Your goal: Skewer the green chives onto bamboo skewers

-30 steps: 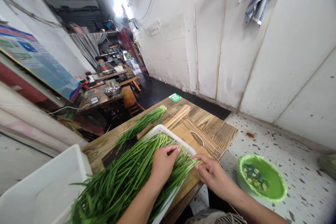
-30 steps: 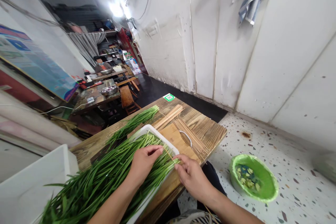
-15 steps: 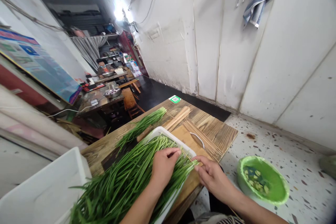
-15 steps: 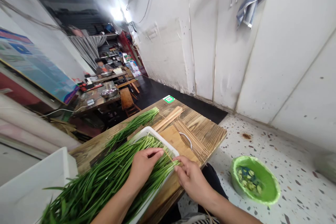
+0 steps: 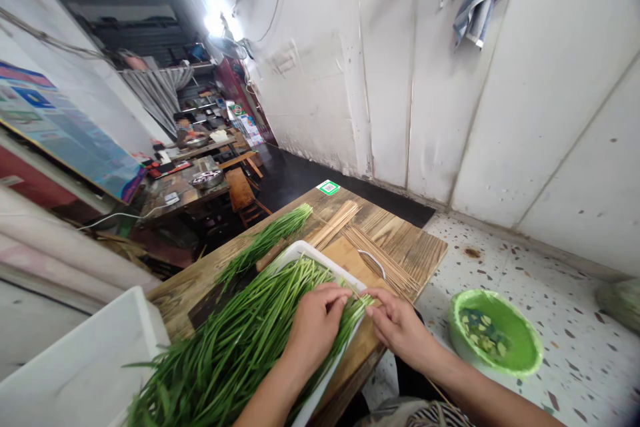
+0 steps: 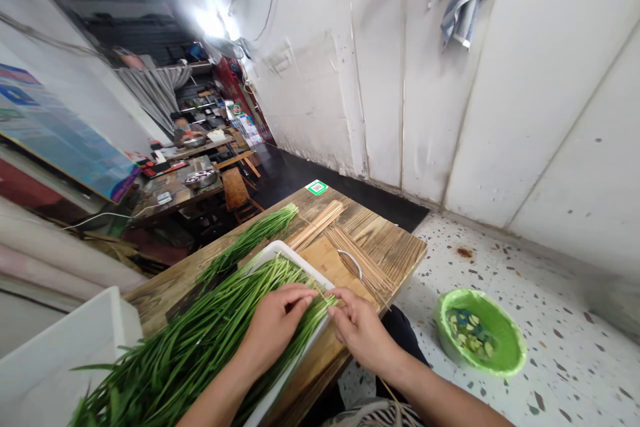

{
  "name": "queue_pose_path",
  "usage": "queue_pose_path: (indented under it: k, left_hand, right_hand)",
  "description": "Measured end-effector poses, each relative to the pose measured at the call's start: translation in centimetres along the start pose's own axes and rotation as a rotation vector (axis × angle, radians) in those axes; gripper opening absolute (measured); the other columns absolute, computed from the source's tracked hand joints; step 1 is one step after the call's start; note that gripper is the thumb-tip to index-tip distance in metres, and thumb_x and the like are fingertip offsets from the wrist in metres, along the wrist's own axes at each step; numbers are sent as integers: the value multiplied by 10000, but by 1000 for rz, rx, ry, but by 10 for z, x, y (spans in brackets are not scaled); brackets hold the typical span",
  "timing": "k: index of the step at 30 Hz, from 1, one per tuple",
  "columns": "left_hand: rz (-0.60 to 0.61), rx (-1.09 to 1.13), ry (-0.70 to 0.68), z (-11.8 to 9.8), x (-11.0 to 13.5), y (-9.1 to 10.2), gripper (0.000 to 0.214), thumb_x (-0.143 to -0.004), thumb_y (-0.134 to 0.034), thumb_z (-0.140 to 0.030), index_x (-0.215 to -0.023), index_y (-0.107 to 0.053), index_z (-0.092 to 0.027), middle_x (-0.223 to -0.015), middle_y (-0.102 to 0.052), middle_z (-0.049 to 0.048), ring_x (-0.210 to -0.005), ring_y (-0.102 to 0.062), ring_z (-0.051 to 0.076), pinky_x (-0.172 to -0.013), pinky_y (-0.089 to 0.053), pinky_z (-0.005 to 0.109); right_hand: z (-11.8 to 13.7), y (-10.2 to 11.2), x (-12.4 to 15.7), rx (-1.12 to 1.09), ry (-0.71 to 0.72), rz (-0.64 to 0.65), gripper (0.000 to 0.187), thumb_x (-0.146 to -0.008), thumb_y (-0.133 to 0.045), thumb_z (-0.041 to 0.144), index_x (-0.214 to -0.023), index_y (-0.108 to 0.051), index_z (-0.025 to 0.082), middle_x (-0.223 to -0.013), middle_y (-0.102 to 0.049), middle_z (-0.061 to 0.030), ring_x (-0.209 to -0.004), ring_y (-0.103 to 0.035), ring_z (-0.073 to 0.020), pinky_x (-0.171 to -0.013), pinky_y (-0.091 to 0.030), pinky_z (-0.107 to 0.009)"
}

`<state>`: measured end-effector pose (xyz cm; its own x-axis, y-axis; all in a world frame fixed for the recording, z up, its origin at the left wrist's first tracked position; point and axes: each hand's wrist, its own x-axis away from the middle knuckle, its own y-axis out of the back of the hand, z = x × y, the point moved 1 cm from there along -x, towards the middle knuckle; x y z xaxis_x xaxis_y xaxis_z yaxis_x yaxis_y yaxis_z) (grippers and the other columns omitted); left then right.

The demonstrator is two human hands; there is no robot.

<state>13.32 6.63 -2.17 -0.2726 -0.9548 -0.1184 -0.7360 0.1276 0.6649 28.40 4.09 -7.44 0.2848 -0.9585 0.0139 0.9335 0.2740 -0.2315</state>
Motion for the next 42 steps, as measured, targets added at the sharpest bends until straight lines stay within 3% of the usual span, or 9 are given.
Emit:
queue_pose_path:
  k: [3, 8, 22, 30, 36, 42]
  left_hand:
    - [-103, -186, 6, 4, -3, 2, 212, -757, -501, -197, -823, -702, -193, -841, -650, 62, -805, -572, 185, -783, -435, 316]
    - [-33, -317, 1, 7, -4, -1, 170, -740, -545, -243, -724, -709, -204, -704, -584, 45, -720, -520, 179, -681, -399, 294]
    - [-18, -251, 9, 12, -5, -10, 124, -689, -595, -246, -737, -709, -227, -754, -587, 39, -788, -512, 190, -730, -384, 302]
    - [-64, -59, 62, 13, -7, -1, 269, -776, -447, -272, -788, -703, -189, -765, -661, 48, -750, -579, 183, -710, -418, 266]
    - [-62, -45, 74, 16, -7, 1, 322, -795, -400, -277, -633, -656, -168, -589, -628, 9, -568, -539, 149, -556, -382, 223]
    - [-93, 60, 129, 19, -10, 2, 285, -768, -449, -311, -630, -655, -171, -659, -663, 7, -614, -562, 153, -603, -409, 230]
  right_hand:
    - [0, 1, 5, 39, -26, -17, 349, -815, -499, 430, -1012, -470, 143, -450, -272, 123, -348, -232, -43, -347, -150, -177]
    - [-3, 4, 6, 60, -44, -41, 359, -818, -499, 428, -1030, -456, 142, -432, -275, 125, -346, -222, -46, -347, -136, -181]
    - [-7, 4, 7, 49, -22, -27, 345, -830, -487, 430, -1022, -469, 143, -441, -268, 122, -349, -215, -45, -346, -139, -171]
    - [-6, 5, 8, 79, -12, -11, 331, -845, -474, 421, -1039, -457, 153, -446, -283, 115, -369, -232, -53, -366, -147, -186]
    - [1, 3, 9, 98, -1, -2, 363, -827, -480, 457, -1019, -454, 150, -449, -267, 117, -380, -226, -58, -374, -147, -197]
    - [0, 3, 11, 109, -18, 4, 335, -842, -470, 429, -1024, -460, 148, -455, -281, 112, -378, -227, -56, -369, -150, -194]
